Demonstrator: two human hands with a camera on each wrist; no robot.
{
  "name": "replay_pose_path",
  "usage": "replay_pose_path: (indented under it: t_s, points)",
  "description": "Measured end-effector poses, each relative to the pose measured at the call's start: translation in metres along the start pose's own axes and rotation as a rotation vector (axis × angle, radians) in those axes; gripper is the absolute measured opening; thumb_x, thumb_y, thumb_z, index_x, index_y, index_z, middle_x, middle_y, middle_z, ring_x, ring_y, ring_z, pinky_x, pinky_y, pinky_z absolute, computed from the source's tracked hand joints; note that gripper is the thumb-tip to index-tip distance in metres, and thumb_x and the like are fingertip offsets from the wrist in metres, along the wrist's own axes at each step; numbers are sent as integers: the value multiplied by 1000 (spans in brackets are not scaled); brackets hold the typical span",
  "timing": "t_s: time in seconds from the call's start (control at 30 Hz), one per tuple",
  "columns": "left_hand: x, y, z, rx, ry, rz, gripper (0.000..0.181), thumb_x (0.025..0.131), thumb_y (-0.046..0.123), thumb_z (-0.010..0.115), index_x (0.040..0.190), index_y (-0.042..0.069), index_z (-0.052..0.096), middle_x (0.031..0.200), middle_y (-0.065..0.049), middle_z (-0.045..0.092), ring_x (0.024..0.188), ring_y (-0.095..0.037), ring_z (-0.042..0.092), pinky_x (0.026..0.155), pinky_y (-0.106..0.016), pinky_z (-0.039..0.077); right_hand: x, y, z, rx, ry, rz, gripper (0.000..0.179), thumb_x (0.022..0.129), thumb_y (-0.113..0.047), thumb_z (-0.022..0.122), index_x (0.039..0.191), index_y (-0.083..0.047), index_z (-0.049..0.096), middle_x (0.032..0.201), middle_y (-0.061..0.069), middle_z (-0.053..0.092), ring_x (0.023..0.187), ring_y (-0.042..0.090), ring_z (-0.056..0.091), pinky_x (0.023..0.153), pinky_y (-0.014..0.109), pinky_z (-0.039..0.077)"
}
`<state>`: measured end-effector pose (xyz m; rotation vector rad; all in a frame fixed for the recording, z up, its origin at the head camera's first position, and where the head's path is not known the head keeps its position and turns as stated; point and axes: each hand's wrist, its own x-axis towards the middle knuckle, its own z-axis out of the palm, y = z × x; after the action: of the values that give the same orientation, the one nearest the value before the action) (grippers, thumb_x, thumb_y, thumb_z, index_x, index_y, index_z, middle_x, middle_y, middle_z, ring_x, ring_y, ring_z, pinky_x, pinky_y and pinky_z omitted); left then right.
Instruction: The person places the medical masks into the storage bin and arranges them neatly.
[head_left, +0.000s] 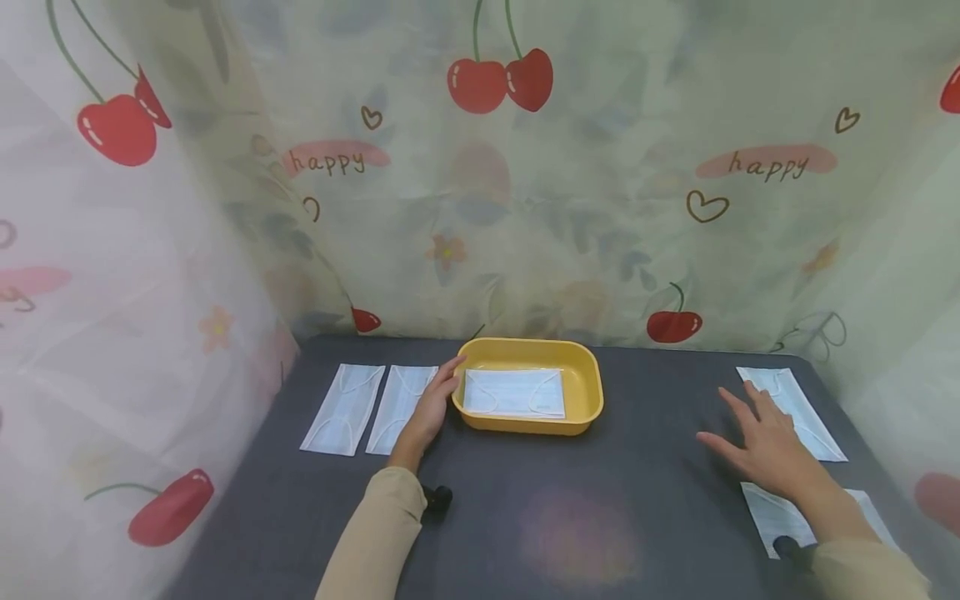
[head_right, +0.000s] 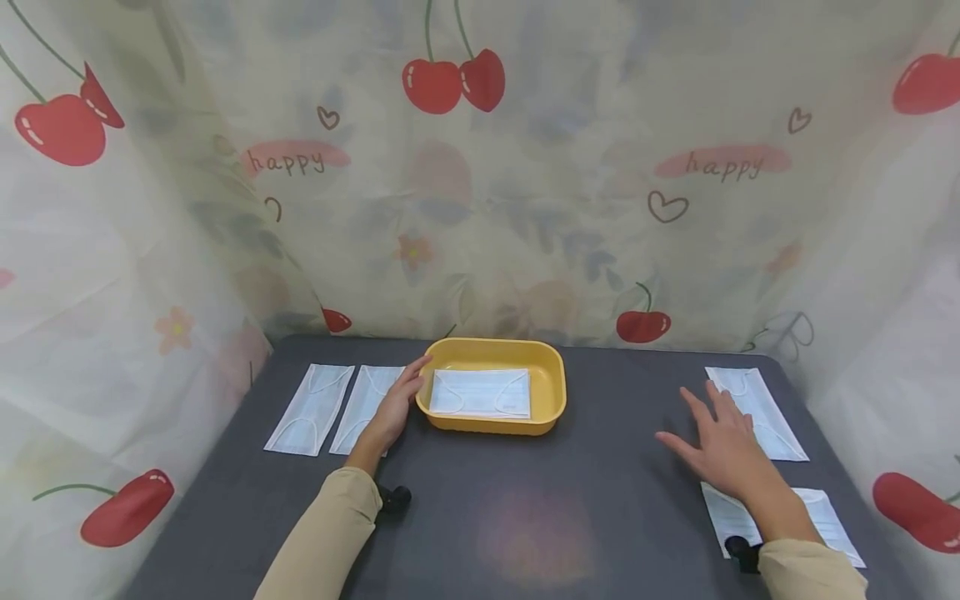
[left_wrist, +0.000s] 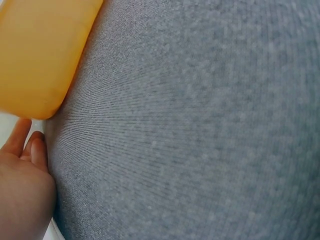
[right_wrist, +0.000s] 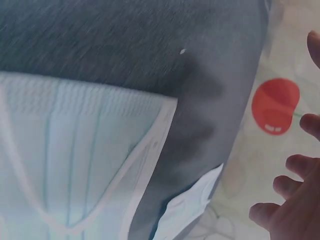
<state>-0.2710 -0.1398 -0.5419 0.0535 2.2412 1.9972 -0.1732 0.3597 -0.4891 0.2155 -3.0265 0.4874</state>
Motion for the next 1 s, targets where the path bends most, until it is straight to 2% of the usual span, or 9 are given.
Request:
replay_pose_path:
  t_s: [0.13,0.37,0.67,1.0]
  points:
    - [0,-1,0,5,0,18,48,107,21,38,154,24,44,167,-6,32,158,-29,23,129,-54,15,-7,13,0,-13,31,-9,92,93,-55,67,155,2,29,157,43,19,141,68,20,104,83,20]
    - [1,0,-1,5,0,29,48,106,20,37,154,23,45,167,-7,32,158,-29,23,129,-54,15,-17,37,0,-31,190,-82,90,85,-47,78,147,5,38,144,50,33,125,69,37,99,76,32]
    - [-2,2,-3,1,8,13,48,107,22,37,154,26,45,167,-5,33,157,-27,25,129,-53,16,-30,59,-3,17,118,-13,92,88,-46,76,149,8,33,145,51,29,127,73,30,97,81,28]
    - [0,-2,-1,4,-5,9,47,107,23,38,154,27,45,167,-5,33,157,-28,24,129,-54,16,-51,89,7,27,116,49,94,86,-43,78,144,16,34,135,56,35,119,72,36,92,81,32]
